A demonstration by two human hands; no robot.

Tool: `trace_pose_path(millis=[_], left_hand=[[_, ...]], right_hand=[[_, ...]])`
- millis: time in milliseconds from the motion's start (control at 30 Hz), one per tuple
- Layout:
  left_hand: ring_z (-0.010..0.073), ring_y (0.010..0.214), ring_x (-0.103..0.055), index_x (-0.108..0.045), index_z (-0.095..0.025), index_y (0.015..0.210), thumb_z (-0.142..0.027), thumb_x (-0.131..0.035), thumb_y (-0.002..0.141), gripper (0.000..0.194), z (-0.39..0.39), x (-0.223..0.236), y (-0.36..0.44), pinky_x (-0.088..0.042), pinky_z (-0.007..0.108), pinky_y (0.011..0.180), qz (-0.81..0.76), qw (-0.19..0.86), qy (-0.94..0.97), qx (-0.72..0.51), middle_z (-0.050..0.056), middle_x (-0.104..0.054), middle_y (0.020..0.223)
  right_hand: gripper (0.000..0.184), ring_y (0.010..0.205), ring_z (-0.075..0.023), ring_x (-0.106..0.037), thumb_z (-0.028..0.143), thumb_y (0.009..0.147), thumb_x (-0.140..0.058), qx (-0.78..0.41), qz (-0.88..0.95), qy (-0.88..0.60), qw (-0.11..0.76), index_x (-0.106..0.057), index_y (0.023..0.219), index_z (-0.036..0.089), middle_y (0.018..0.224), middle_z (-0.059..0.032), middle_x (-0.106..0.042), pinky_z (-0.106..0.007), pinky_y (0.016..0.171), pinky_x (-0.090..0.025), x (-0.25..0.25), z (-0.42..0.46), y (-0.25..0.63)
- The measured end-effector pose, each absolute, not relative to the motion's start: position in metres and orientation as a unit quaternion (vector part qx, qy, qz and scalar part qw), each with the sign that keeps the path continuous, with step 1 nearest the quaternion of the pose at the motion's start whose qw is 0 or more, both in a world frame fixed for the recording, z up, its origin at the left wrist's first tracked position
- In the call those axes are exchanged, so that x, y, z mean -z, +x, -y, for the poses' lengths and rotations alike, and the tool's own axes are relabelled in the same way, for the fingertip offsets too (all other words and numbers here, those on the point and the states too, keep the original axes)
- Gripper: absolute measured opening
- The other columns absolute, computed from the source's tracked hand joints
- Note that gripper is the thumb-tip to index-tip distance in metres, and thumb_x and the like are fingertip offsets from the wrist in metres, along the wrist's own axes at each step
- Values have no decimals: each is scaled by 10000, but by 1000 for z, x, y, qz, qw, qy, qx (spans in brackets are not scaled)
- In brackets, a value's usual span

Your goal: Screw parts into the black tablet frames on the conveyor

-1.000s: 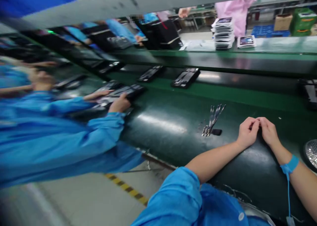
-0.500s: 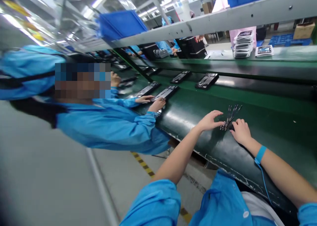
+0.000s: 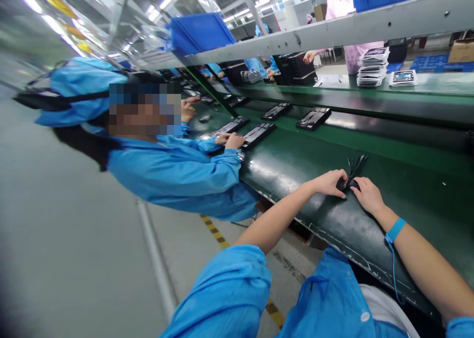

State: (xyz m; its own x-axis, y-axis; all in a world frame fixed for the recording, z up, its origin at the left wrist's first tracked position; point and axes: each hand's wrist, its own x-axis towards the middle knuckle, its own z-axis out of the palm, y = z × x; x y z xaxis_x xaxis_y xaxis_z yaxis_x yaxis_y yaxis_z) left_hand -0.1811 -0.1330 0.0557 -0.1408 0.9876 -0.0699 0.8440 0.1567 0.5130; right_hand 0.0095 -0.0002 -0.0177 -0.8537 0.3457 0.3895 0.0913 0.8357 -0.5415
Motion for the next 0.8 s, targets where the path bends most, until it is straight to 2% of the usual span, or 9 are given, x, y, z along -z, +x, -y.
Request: trace_pose_path(millis=[200, 367, 500, 600, 700, 800], left_hand=[[203, 816, -631, -580, -222, 980, -389, -879, 714, 434, 139, -51, -177, -438, 279, 712, -749, 196, 600, -200, 0, -680, 920], [167, 743, -588, -559, -217, 904, -381, -865, 735, 386, 143, -49, -177, -388, 258, 663, -753, 197, 600, -186, -28, -648, 841], [153, 736, -603, -576, -211, 926, -328, -829, 776, 317, 142, -46, -174, -405, 244, 674, -753, 200, 605, -165, -36, -654, 829], [152, 759, -636, -594, -211, 1023, -331, -834, 780, 361, 142, -45, -172, -430, 234, 685, -755, 206, 605, -145, -33, -686, 871], [170, 796, -672, -595, -215, 1173, -372, -858, 766, 509, 141, -46, -170, -441, 236, 690, -763, 207, 601, -119, -25, -712, 902], [193, 828, -691, -646, -210, 1136, -431, -876, 744, 506, 140, -48, -168, -441, 242, 684, -770, 205, 598, -86, -8, -725, 906]], right_hand=[[338, 1081, -276, -674, 351, 1018, -494, -274, 922, -122, 242, -637, 1263, 166, 1196, -158, -704, -441, 986, -567, 20, -2, 8], [247, 1064, -260, -648, 240, 946, -562, -264, 933, -122, 213, -645, 1170, 176, 1122, -129, -697, -411, 967, -550, 16, 3, 8], [272, 1058, -251, -618, 168, 911, -565, -244, 943, -127, 186, -629, 1175, 174, 1123, -125, -680, -381, 938, -530, 10, 6, 9], [327, 1098, -253, -586, 133, 908, -549, -226, 952, -123, 165, -620, 1224, 179, 1151, -122, -672, -377, 965, -503, 7, 8, 9], [313, 1121, -265, -557, 118, 904, -551, -206, 962, -116, 137, -641, 1199, 175, 1135, -124, -667, -379, 966, -481, 2, 10, 9], [255, 1106, -278, -542, 128, 912, -554, -185, 970, -117, 109, -658, 1143, 157, 1118, -137, -656, -379, 943, -467, -4, 14, 11]])
